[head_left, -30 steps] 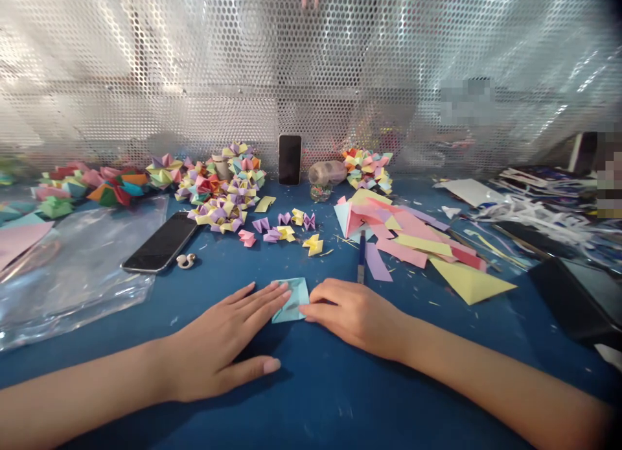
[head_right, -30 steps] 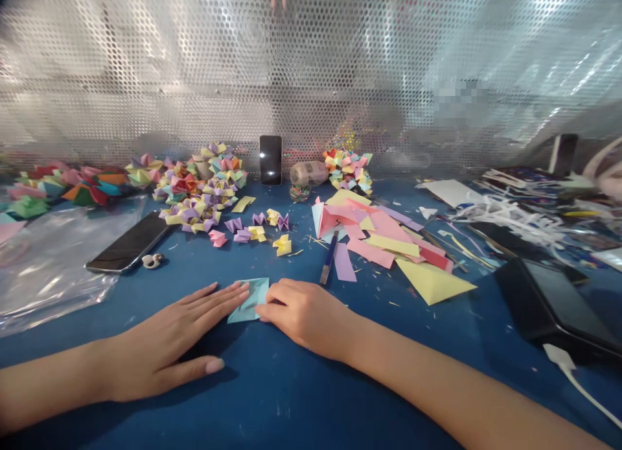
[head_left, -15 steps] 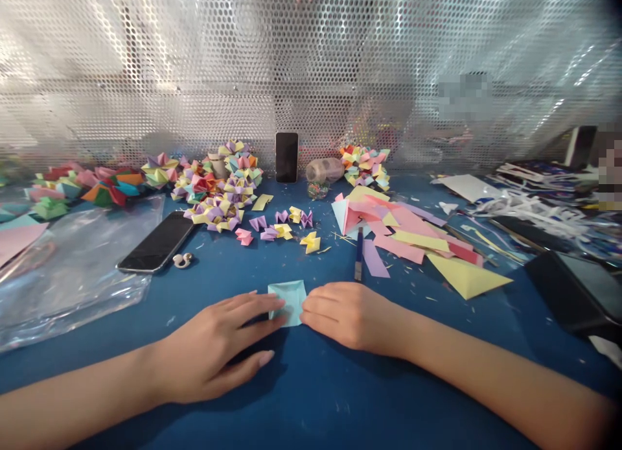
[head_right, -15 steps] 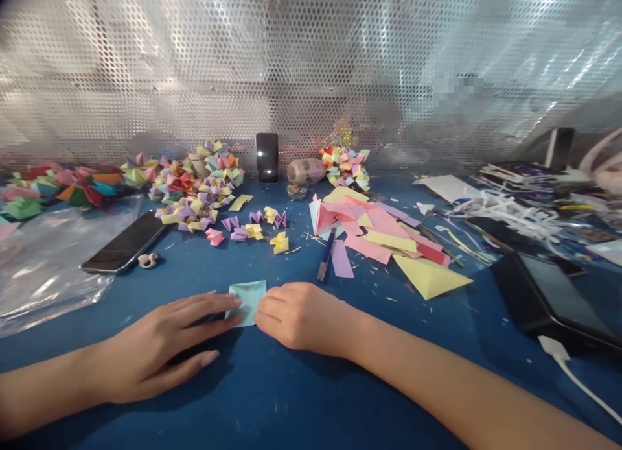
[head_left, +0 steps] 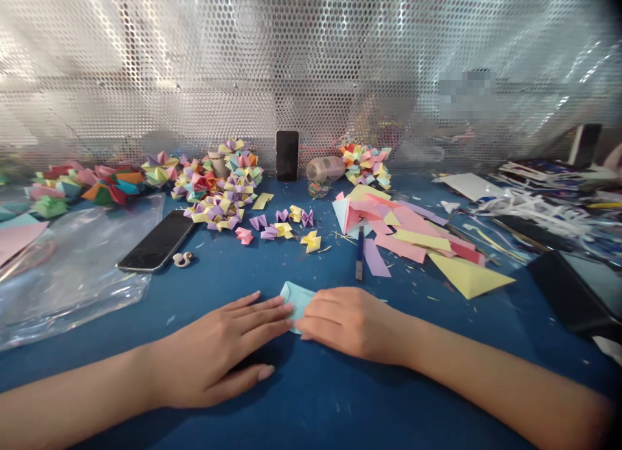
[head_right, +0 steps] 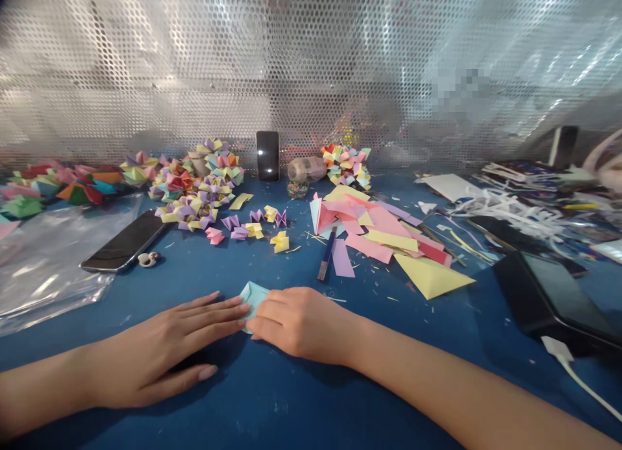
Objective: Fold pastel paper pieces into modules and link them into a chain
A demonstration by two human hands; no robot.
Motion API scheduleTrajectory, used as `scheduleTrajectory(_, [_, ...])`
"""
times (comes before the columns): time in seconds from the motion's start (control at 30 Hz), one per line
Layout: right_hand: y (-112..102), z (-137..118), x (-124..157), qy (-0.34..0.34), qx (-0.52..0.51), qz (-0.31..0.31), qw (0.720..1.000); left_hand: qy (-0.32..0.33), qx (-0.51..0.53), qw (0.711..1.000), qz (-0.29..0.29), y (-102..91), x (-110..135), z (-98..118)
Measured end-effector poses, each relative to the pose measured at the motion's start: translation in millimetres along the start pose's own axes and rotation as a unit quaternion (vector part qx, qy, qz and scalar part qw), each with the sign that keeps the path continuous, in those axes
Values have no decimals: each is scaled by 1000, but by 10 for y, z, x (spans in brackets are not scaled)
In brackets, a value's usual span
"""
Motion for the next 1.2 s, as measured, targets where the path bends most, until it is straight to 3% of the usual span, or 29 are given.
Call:
scheduleTrajectory(0.1, [-90,98,8,53,18,46,997,6,-20,1000,-6,7,-5,4])
scheduleTrajectory(0.2, [-102,166,18,86,34,52,994,15,-48,999,-6,10,-4,23])
scheduleTrajectory(0.4, [34,45,33,21,60,19,998,32,-133,991,5,26,4,100])
scheduleTrajectory(0.57, [14,10,32,13,78,18,997,60,-191,976,89,-48,73,190])
scheduleTrajectory(0.8, [-4,61,46,37,16,12,999,53,-175,979,96,-55,56,165])
scheduleTrajectory(0.97, [4,226,44,109,-75,15,991,37,-154,984,83,-59,38,141])
scheduleTrajectory(1.2, [16,127,32,70,-38,3,997,33,-109,990,81,-64,35,98])
Point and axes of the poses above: each hand's wrist, its own x-axis away from the middle knuckle, its own y-axis out of the palm, z = x × y, the point moved 10 cm from there along -x, towards the middle knuckle, and after that the axes turned 8 degrees about x, right-handed, at the moved point
